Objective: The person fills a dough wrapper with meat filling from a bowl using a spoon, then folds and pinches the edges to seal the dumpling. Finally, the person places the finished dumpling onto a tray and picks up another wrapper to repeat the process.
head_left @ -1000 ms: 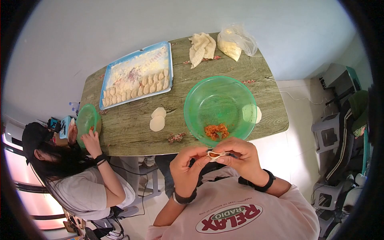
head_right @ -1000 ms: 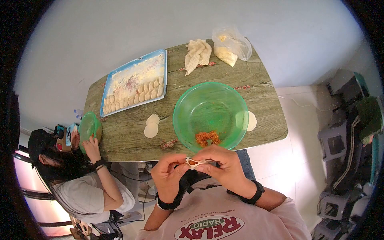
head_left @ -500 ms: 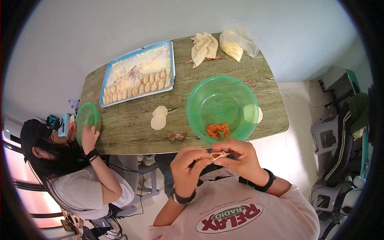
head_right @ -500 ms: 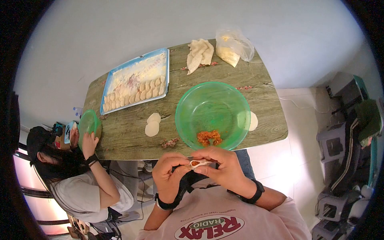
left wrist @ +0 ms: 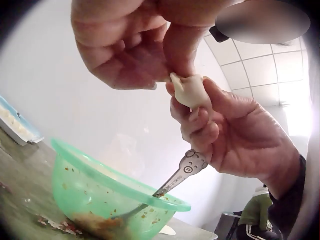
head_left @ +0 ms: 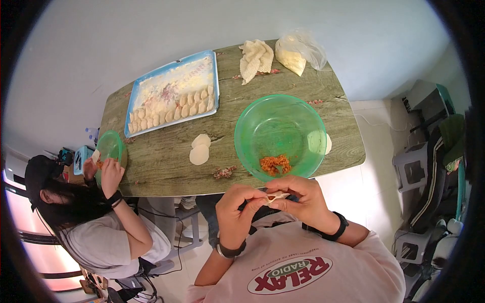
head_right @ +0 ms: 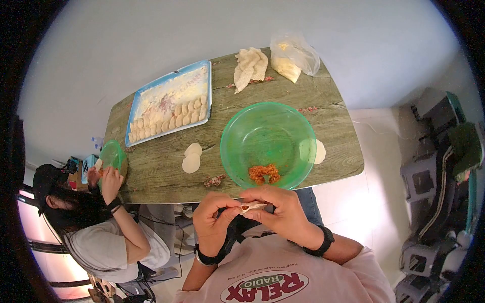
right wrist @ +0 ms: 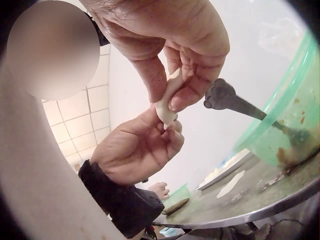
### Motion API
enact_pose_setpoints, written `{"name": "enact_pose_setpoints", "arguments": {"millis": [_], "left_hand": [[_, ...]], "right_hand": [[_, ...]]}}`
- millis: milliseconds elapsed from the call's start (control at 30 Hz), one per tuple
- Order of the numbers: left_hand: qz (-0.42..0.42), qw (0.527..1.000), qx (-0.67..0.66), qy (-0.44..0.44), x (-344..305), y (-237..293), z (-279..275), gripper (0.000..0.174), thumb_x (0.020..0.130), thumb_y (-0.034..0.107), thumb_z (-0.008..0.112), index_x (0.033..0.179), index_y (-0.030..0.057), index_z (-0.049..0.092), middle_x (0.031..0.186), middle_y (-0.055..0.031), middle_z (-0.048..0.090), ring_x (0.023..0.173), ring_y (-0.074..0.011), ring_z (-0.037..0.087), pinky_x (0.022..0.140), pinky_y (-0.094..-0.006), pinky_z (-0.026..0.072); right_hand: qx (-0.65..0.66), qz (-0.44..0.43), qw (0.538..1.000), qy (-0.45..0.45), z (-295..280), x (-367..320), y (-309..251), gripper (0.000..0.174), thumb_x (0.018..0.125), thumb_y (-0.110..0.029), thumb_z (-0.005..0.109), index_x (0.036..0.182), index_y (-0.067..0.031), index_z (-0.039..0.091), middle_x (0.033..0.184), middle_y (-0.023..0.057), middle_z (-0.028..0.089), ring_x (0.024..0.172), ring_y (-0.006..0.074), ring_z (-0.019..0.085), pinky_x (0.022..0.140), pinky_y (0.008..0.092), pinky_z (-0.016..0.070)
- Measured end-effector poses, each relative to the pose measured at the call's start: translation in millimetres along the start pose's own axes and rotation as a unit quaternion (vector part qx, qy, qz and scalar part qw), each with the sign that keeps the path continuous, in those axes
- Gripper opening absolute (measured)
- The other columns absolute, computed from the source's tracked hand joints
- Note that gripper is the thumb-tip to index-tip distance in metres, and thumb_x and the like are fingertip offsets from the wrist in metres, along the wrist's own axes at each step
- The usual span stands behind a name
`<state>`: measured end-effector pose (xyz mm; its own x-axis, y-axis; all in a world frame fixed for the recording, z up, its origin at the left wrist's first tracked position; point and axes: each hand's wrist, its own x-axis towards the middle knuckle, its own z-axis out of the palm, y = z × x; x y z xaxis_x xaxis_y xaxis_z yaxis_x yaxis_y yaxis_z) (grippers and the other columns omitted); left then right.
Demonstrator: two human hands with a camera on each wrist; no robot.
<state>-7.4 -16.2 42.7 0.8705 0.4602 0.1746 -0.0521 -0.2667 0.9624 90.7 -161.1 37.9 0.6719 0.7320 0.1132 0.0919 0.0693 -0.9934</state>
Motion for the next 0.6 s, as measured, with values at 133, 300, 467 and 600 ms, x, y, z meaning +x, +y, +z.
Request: {"name": "enact_pose_setpoints", "arguments": {"millis": [133, 300, 467, 600], "left_hand": [[0.021, 0.999, 0.037, 0.006, -0.9, -1.3, 1.6, 0.009, 0.077, 0.004, 0.068, 0.083, 0.0011, 0.062, 0.081, -0.0055, 0.058, 0.073, -0.0147, 0.055, 0.065, -0.0241, 0.042], [0.032, 0.999, 0.037, 0.006, 0.0, 2.2, 2.3, 0.01, 0.075, 0.003, 0.069, 0.083, 0.0011, 0.063, 0.08, -0.0058, 0.059, 0.071, -0.0145, 0.055, 0.064, -0.0243, 0.0422], [0.055, 0.997, 0.05, 0.01, 0.1, -0.5, 3.0, 0.012, 0.074, 0.003, 0.071, 0.083, 0.0009, 0.063, 0.08, -0.0058, 0.059, 0.07, -0.0137, 0.055, 0.063, -0.0241, 0.0419], [0.035, 0.998, 0.058, 0.013, -0.9, -1.7, 2.7, 0.012, 0.075, 0.005, 0.071, 0.083, 0.0008, 0.063, 0.081, -0.0058, 0.059, 0.071, -0.0135, 0.054, 0.063, -0.024, 0.0415]], "right_hand": [[0.001, -0.005, 1.0, -0.002, 0.6, 1.5, -2.5, 0.033, 0.075, -0.002, 0.072, 0.106, 0.0004, 0.061, 0.096, 0.0101, 0.065, 0.086, 0.0151, 0.064, 0.073, 0.0265, 0.0504], [0.006, 0.008, 1.0, 0.007, 0.3, 1.3, 0.6, 0.035, 0.074, -0.002, 0.072, 0.108, 0.0003, 0.061, 0.096, 0.0098, 0.065, 0.086, 0.0151, 0.064, 0.073, 0.0265, 0.0507], [0.003, 0.008, 1.0, 0.006, 0.6, 1.2, -0.2, 0.038, 0.073, -0.001, 0.071, 0.109, 0.0, 0.06, 0.098, 0.0099, 0.064, 0.087, 0.0153, 0.063, 0.074, 0.0269, 0.0509], [-0.052, -0.026, 0.998, -0.025, -1.9, 3.9, -7.2, 0.043, 0.071, 0.002, 0.072, 0.111, -0.0017, 0.059, 0.101, 0.0104, 0.064, 0.09, 0.0172, 0.063, 0.074, 0.0279, 0.0512]]}}
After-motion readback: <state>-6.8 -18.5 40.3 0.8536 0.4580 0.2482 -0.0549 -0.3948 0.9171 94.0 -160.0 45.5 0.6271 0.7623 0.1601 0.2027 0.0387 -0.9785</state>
